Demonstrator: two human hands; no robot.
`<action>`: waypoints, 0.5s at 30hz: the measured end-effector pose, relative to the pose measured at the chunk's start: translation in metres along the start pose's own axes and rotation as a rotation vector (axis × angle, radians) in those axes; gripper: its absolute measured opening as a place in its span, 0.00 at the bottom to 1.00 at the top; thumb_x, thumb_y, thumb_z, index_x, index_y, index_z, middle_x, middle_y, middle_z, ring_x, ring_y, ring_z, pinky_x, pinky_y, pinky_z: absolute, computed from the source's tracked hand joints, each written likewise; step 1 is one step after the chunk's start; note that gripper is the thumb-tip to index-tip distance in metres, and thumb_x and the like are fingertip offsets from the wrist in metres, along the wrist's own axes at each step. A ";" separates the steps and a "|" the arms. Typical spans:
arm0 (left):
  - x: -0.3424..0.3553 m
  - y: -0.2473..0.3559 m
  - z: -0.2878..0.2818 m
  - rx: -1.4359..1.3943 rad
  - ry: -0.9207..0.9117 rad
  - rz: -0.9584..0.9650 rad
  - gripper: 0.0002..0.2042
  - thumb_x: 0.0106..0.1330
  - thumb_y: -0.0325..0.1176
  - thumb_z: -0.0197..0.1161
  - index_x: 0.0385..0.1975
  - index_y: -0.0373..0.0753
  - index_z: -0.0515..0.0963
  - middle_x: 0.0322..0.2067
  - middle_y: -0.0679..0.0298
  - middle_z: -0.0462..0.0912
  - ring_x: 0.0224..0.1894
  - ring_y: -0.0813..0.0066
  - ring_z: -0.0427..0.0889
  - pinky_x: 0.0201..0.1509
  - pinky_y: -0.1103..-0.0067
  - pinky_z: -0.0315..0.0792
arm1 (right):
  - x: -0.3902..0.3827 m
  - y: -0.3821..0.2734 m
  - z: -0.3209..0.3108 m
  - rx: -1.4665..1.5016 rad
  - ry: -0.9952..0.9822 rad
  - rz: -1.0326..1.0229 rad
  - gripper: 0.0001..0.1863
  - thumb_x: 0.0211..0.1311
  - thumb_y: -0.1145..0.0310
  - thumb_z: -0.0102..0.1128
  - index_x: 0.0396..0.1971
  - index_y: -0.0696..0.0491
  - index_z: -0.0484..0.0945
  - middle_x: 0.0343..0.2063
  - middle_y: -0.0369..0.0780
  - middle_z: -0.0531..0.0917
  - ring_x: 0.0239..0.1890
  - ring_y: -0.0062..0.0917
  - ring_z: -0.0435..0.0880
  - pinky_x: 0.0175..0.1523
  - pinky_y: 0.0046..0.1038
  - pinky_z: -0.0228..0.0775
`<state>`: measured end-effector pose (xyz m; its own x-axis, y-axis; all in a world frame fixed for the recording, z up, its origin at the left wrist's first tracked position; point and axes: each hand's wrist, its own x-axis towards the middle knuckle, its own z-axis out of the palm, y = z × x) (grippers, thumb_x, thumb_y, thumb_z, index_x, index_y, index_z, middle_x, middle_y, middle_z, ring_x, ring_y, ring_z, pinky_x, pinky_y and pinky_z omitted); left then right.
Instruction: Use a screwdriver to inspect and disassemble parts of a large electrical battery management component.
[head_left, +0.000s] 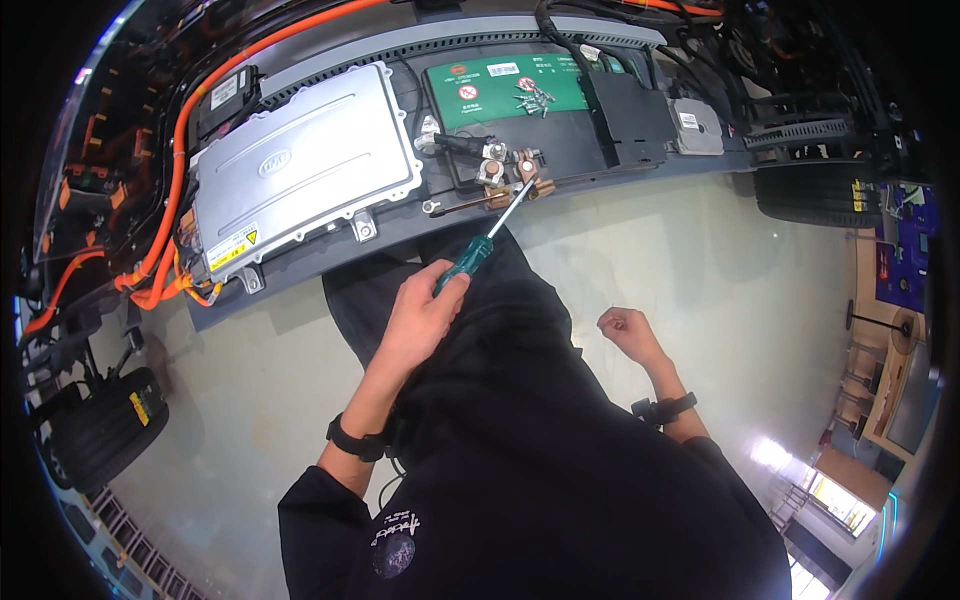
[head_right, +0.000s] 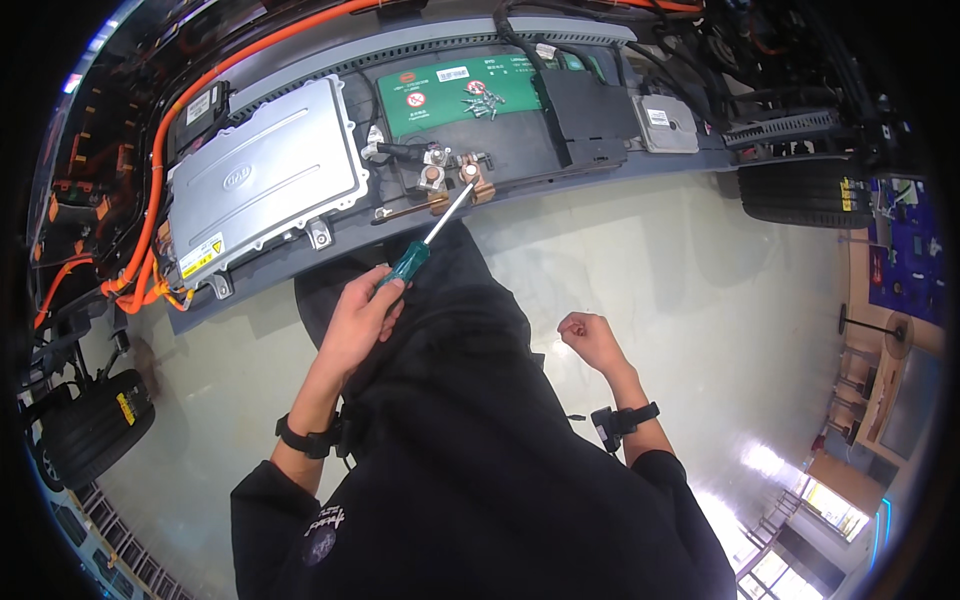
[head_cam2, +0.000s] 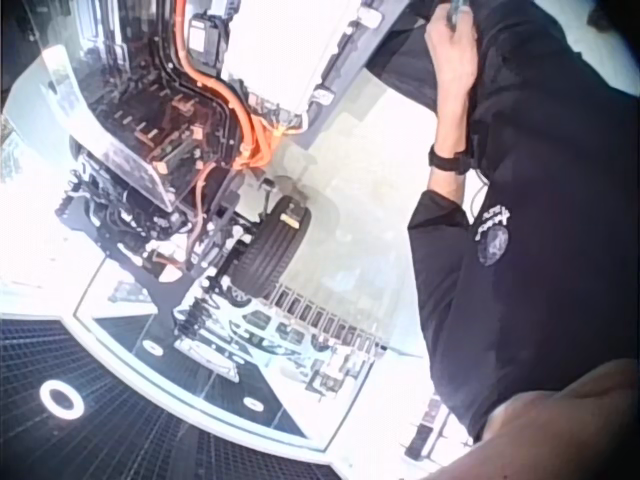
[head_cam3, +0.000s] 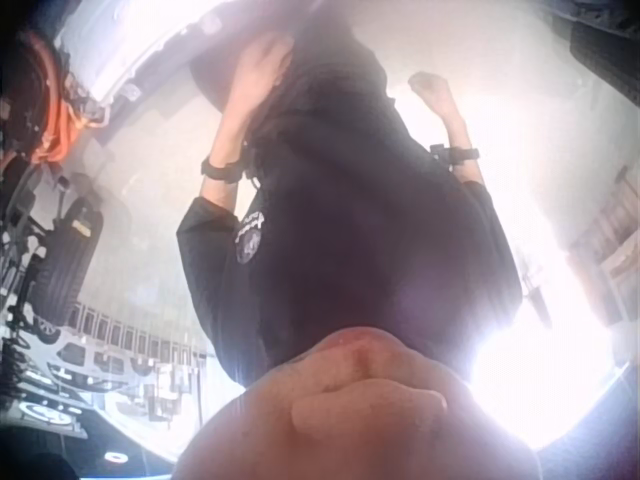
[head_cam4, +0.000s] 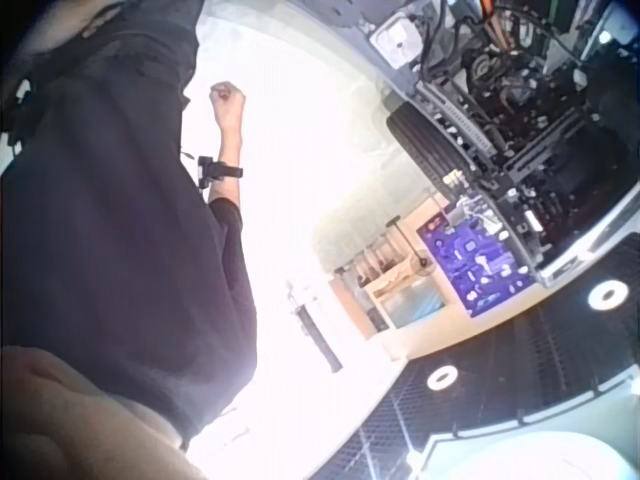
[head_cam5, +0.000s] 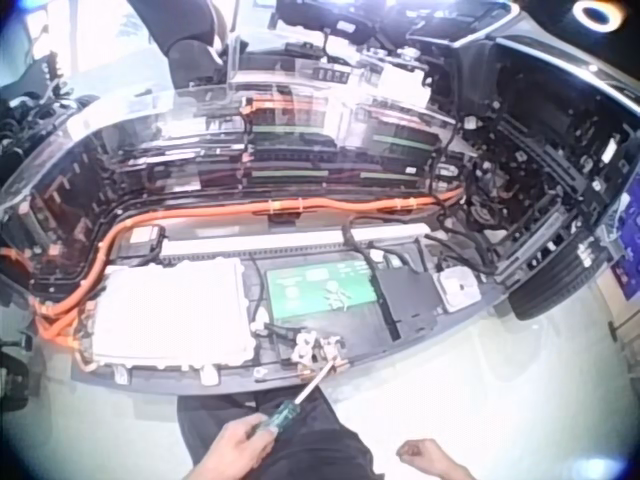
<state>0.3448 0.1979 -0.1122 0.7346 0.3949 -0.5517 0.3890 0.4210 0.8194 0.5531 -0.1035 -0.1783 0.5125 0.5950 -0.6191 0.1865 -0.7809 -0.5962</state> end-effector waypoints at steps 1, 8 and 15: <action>0.001 -0.002 -0.002 0.056 0.022 0.029 0.12 0.66 0.37 0.54 0.29 0.33 0.73 0.17 0.71 0.69 0.17 0.86 0.65 0.20 0.84 0.60 | 0.000 -0.001 0.000 0.002 -0.009 0.015 0.06 0.56 0.77 0.55 0.31 0.60 0.79 0.26 0.35 0.81 0.29 0.17 0.76 0.39 0.21 0.70; 0.006 -0.003 -0.008 0.188 0.060 0.112 0.13 0.65 0.37 0.54 0.29 0.31 0.74 0.15 0.68 0.70 0.17 0.83 0.66 0.23 0.81 0.61 | 0.002 0.004 0.002 0.003 0.004 0.002 0.05 0.55 0.77 0.55 0.30 0.60 0.79 0.24 0.35 0.80 0.29 0.15 0.76 0.38 0.20 0.70; 0.010 0.003 -0.016 0.249 0.078 0.116 0.13 0.63 0.36 0.55 0.27 0.30 0.75 0.13 0.68 0.70 0.17 0.84 0.66 0.23 0.81 0.61 | 0.003 0.008 0.003 0.020 0.000 -0.005 0.05 0.55 0.77 0.54 0.30 0.60 0.79 0.24 0.34 0.80 0.29 0.15 0.75 0.38 0.20 0.69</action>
<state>0.3446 0.2166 -0.1176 0.7405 0.4947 -0.4548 0.4366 0.1602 0.8853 0.5533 -0.1076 -0.1869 0.5115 0.5990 -0.6161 0.1721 -0.7739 -0.6095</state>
